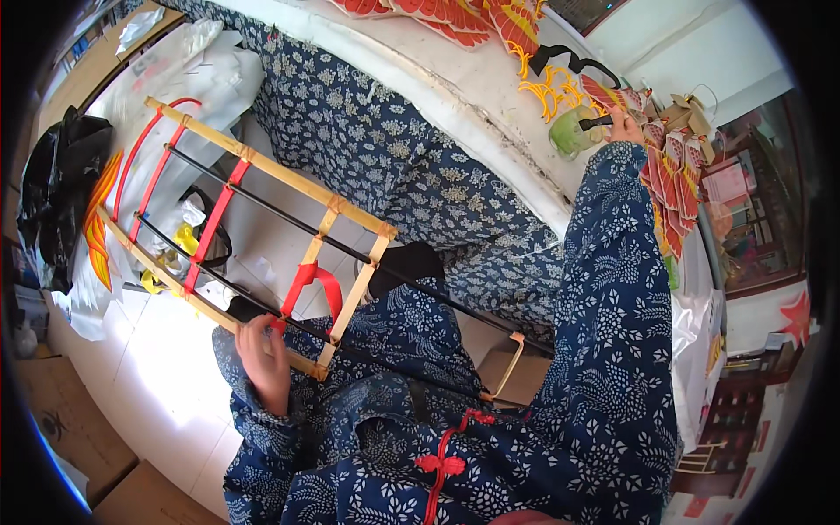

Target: Wrapping and tying decorative red ribbons around a wooden frame.

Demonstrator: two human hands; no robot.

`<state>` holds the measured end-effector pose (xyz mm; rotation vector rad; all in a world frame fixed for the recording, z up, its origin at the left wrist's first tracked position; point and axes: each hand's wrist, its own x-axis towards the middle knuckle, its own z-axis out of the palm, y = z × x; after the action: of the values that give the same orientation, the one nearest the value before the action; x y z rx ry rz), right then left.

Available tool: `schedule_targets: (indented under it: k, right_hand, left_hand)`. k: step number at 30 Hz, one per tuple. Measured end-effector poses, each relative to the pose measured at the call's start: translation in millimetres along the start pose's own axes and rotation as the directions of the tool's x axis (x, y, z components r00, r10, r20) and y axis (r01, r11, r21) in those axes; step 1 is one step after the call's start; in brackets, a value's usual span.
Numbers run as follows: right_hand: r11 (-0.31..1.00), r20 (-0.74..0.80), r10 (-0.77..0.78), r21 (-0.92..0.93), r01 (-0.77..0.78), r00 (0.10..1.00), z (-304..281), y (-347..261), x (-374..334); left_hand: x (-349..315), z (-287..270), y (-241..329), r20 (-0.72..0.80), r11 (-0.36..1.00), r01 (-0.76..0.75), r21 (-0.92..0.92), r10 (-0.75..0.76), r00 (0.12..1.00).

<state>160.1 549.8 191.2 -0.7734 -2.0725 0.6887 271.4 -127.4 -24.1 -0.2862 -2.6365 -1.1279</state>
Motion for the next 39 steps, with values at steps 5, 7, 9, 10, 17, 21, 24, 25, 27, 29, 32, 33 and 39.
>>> schedule_targets:
  k: [5,7,9,10,17,21,24,25,27,29,32,33,39]
  right_hand:
    - [0.989,-0.121,-0.122,0.072,0.131,0.985,-3.1,6.5,2.5]
    - [0.98,-0.157,-0.199,-0.049,0.194,0.967,0.1,4.7,5.1]
    - [0.971,-0.17,-0.229,-0.102,0.214,0.958,5.1,1.6,-0.1]
    - [0.962,-0.169,-0.27,-0.091,0.258,0.948,7.2,-0.4,-3.1]
    - [0.981,-0.117,-0.171,-0.112,0.158,0.978,-12.8,38.8,18.8]
    - [0.762,0.001,-0.56,-0.394,0.515,0.829,40.7,60.1,14.3]
    - [0.202,0.122,-0.95,-0.459,0.865,0.287,-17.3,118.0,120.2]
    - [0.024,0.266,-0.944,-0.538,0.843,0.196,-52.3,128.8,151.9]
    - [-0.02,0.571,-0.66,-0.663,0.748,0.489,-26.4,125.6,139.3]
    - [0.741,0.297,-0.596,-0.155,0.654,0.746,10.9,101.8,90.6]
    - [0.987,0.437,0.055,0.112,-0.115,0.898,2.4,59.2,56.9]
    - [0.962,0.433,0.046,0.224,-0.157,0.9,2.2,50.5,50.6]
    - [0.835,0.464,0.167,0.403,-0.375,0.87,-16.6,56.2,51.5]
  left_hand:
    - [-4.2,9.9,6.8,0.015,1.0,-0.014,-0.003,0.014,1.0]
    - [0.2,9.8,12.5,0.017,1.0,-0.017,-0.002,0.017,1.0]
    - [5.7,3.0,35.5,-0.012,0.999,-0.031,-0.037,0.03,0.999]
    - [9.5,1.3,49.0,-0.028,0.998,-0.038,-0.055,0.036,0.999]
    - [113.7,74.0,230.3,0.086,0.665,-0.496,-0.558,0.641,0.763]
    - [161.1,189.8,296.6,0.026,0.562,-0.466,-0.683,0.657,0.753]
    - [171.7,270.0,371.6,-0.086,0.435,-0.341,-0.833,0.509,0.857]
    - [162.5,284.7,405.9,-0.023,0.554,-0.247,-0.795,0.379,0.925]
    - [175.8,311.2,407.8,0.055,0.718,-0.167,-0.676,0.275,0.96]
    - [179.0,326.2,385.9,-0.105,0.744,-0.455,-0.488,0.468,0.877]
    - [175.0,338.2,400.9,-0.128,0.732,-0.383,-0.563,0.382,0.916]
    - [171.5,338.9,400.7,-0.131,0.741,-0.378,-0.555,0.37,0.92]
    - [179.0,323.5,403.0,-0.136,0.728,-0.247,-0.639,0.21,0.968]
